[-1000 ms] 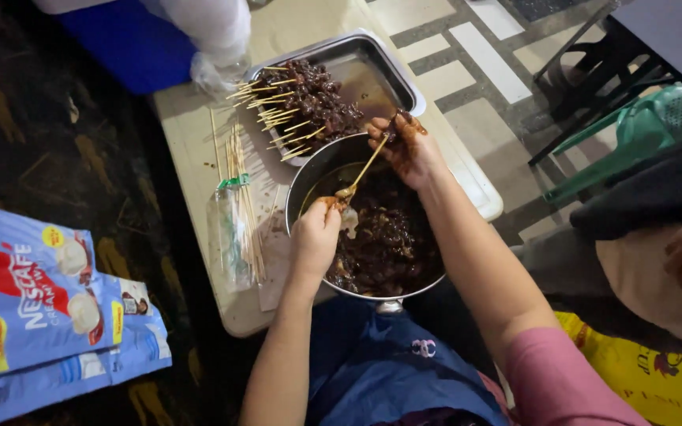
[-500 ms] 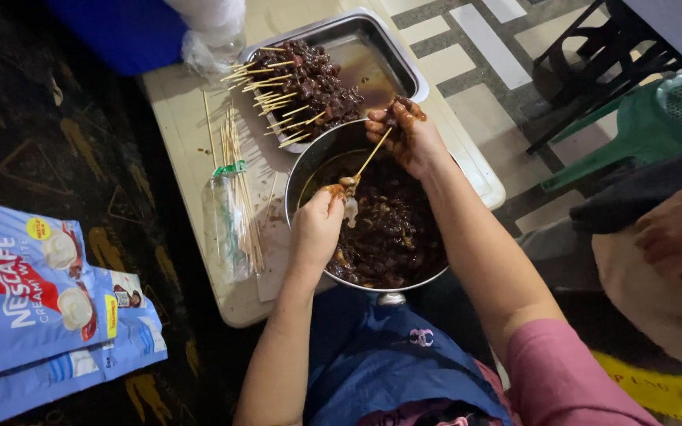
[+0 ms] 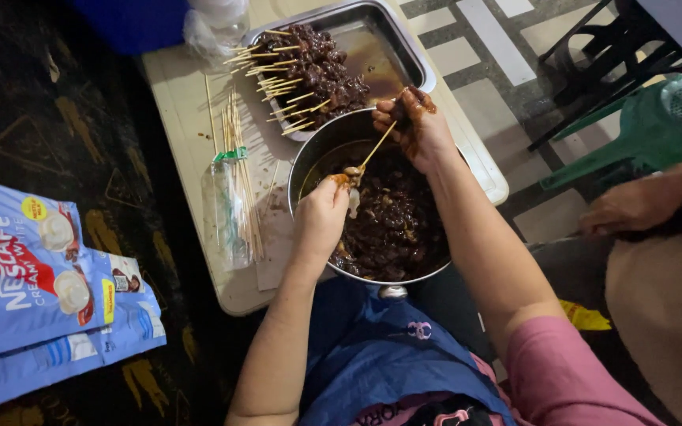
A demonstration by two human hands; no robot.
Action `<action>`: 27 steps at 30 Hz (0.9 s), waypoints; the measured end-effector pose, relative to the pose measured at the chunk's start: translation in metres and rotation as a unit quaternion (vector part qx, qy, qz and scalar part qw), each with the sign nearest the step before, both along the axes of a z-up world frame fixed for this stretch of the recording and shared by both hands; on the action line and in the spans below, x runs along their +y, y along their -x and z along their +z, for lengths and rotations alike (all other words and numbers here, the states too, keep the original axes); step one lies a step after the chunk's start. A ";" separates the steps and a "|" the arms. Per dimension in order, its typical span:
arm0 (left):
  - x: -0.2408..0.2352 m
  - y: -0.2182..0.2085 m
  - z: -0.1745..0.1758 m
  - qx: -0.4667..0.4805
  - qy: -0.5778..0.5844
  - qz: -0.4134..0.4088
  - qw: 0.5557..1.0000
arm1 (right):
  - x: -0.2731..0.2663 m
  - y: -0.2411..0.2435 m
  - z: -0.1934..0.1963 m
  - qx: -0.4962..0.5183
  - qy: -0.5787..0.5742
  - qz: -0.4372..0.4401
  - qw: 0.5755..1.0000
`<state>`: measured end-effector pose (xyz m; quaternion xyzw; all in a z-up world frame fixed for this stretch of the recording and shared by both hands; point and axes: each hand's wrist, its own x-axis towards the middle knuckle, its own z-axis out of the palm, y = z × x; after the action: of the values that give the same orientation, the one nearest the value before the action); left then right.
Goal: The person takes pieces of marinated meat from a metal bowl and threads them onto wooden skewers. They then place the completed skewers into a metal tray. The person repeats this process throughout the video.
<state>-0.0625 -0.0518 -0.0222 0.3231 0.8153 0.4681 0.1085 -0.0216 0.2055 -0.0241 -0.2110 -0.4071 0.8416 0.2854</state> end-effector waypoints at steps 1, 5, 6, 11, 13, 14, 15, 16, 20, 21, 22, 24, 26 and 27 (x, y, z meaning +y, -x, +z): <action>0.001 -0.001 0.002 0.000 0.001 0.001 1.000 | 0.000 0.001 -0.001 0.000 0.001 0.001 1.000; -0.001 -0.005 0.016 0.003 0.002 0.003 1.000 | -0.002 0.002 0.001 -0.003 -0.007 0.007 1.000; -0.002 -0.006 0.021 -0.010 0.000 0.001 1.000 | -0.003 0.003 0.002 -0.007 -0.010 0.013 1.000; 0.003 -0.005 0.003 0.000 0.004 0.010 1.000 | -0.010 0.001 0.001 -0.008 0.003 0.021 1.000; 0.004 -0.003 -0.002 0.001 0.006 0.008 1.000 | -0.014 0.002 0.003 -0.010 0.005 0.023 1.000; 0.005 -0.001 -0.008 0.000 0.010 0.004 1.000 | -0.014 0.001 0.005 -0.009 0.028 0.020 0.999; 0.006 0.000 -0.014 -0.001 0.014 -0.001 1.000 | -0.014 -0.001 0.006 -0.008 0.051 0.016 0.999; 0.004 0.000 -0.014 -0.001 0.014 -0.001 1.000 | -0.011 0.001 0.003 -0.008 0.052 0.015 0.999; 0.001 -0.001 -0.001 -0.018 0.025 -0.026 0.999 | 0.003 0.005 -0.009 0.029 0.085 0.005 0.996; -0.001 -0.002 0.004 -0.018 0.032 -0.034 0.999 | 0.005 0.006 -0.013 0.044 0.072 0.000 0.996; 0.001 -0.002 -0.001 -0.019 0.032 -0.033 0.999 | 0.008 0.008 -0.017 0.044 0.072 0.000 0.996; 0.003 -0.001 -0.011 -0.022 0.028 -0.033 0.999 | 0.013 0.012 -0.024 0.063 0.075 -0.013 0.995; 0.003 -0.001 -0.004 -0.025 0.030 -0.035 0.999 | 0.004 0.009 -0.012 0.053 0.079 -0.022 0.995; 0.002 -0.002 0.000 -0.027 0.032 -0.036 0.998 | -0.002 0.008 -0.007 0.042 0.083 -0.030 0.995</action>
<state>-0.0604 -0.0494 -0.0226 0.3355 0.8145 0.4462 0.1579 -0.0295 0.2039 -0.0308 -0.2106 -0.3172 0.8718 0.3083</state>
